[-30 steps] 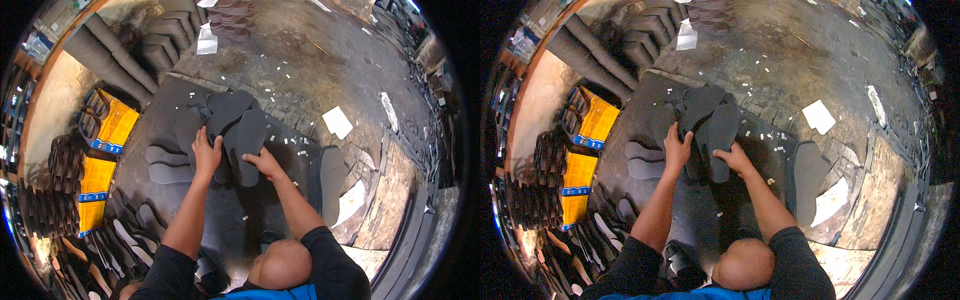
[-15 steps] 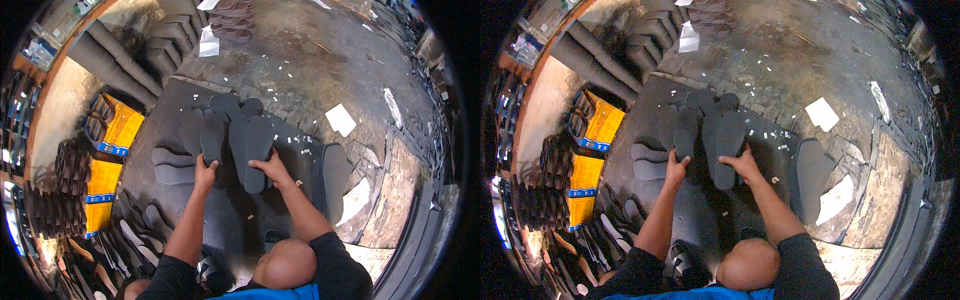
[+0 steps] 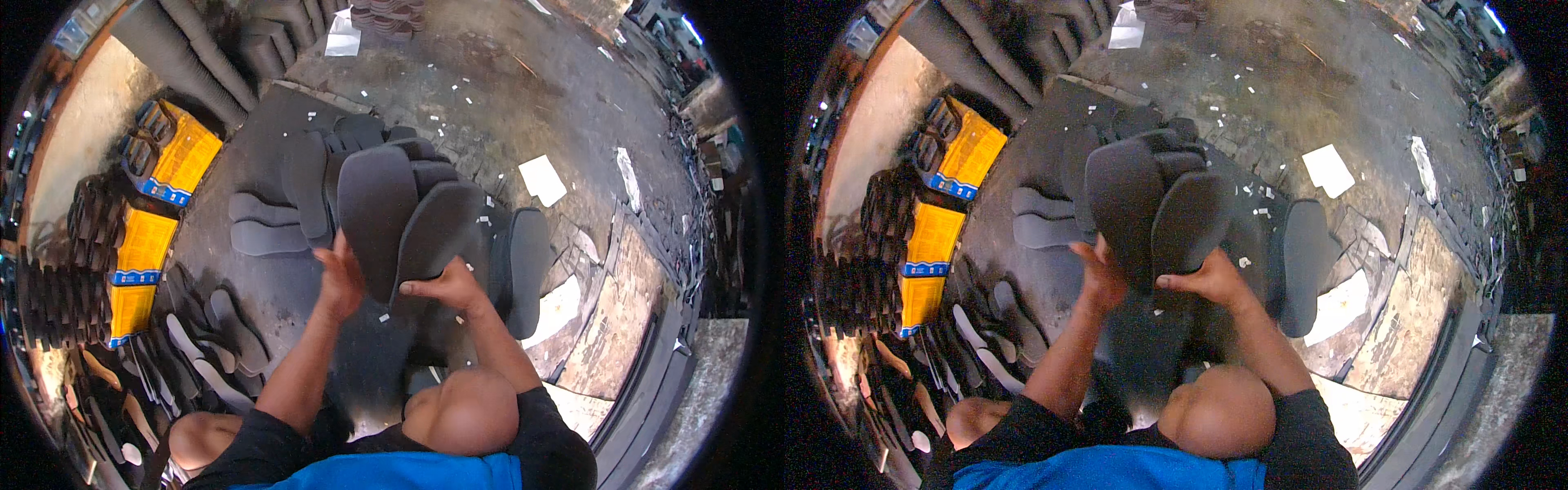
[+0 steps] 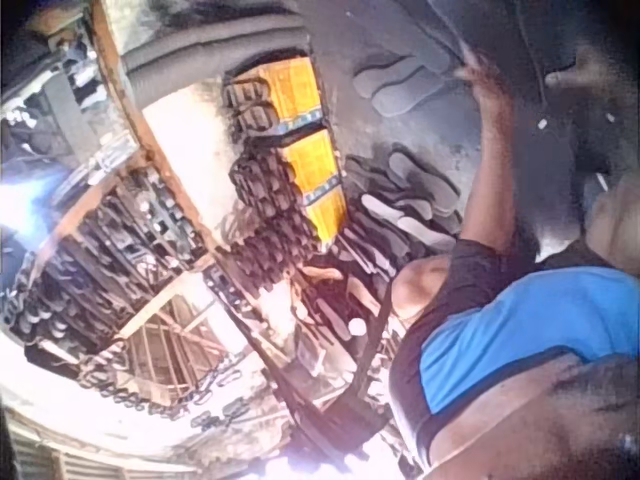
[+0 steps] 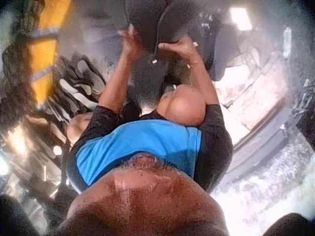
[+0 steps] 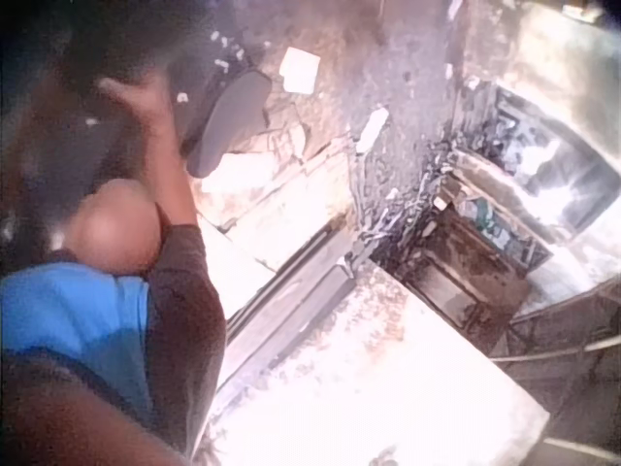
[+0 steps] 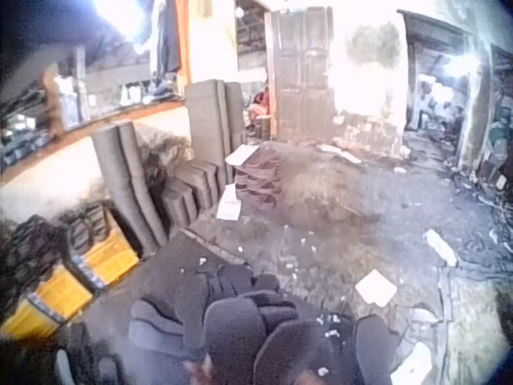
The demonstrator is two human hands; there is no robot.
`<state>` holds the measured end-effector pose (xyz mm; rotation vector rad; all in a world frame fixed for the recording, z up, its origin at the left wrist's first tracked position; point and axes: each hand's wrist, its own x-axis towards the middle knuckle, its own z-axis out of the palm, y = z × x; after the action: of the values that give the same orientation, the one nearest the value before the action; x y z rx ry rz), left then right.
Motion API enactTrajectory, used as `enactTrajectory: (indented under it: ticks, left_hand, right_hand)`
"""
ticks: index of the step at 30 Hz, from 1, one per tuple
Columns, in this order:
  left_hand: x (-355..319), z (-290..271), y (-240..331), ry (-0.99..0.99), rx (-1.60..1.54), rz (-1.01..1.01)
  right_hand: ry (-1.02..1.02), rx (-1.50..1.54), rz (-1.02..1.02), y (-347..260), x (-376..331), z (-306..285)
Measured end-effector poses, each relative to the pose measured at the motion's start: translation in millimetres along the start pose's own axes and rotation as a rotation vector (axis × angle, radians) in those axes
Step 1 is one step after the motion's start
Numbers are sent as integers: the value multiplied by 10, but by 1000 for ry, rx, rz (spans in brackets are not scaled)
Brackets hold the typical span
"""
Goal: The person gathers and stacks gray shoe soles on the floor, aligning them into neat piles. They repeatedly pick up, align, and place the soles into stacks, then move the stacks to a nearby wooden shelf.
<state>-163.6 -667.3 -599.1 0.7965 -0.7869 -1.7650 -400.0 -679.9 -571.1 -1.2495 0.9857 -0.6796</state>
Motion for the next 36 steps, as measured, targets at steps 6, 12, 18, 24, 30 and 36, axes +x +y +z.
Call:
enactTrajectory:
  ticks: [6, 12, 18, 24, 30, 36]
  left_hand:
    - [-14, 195, 174, -235, 766, -51]
    - [-75, 283, 46, -199, 547, 4]
    - [-153, 292, -192, -142, 677, 151]
    - [-231, 171, -431, -167, 793, 318]
    - [-180, -264, -464, -400, 1095, 70]
    - [-80, -918, 90, 533, 900, 230]
  right_hand:
    - [20, -214, -166, 306, -151, 88]
    - [171, -25, -402, 661, -137, 217]
    - [159, 11, -329, 829, -228, 259]
    - [187, -271, -515, 990, -261, 254]
    - [211, -263, -231, 612, -449, 276]
    - [285, -1218, 196, 586, -477, 377]
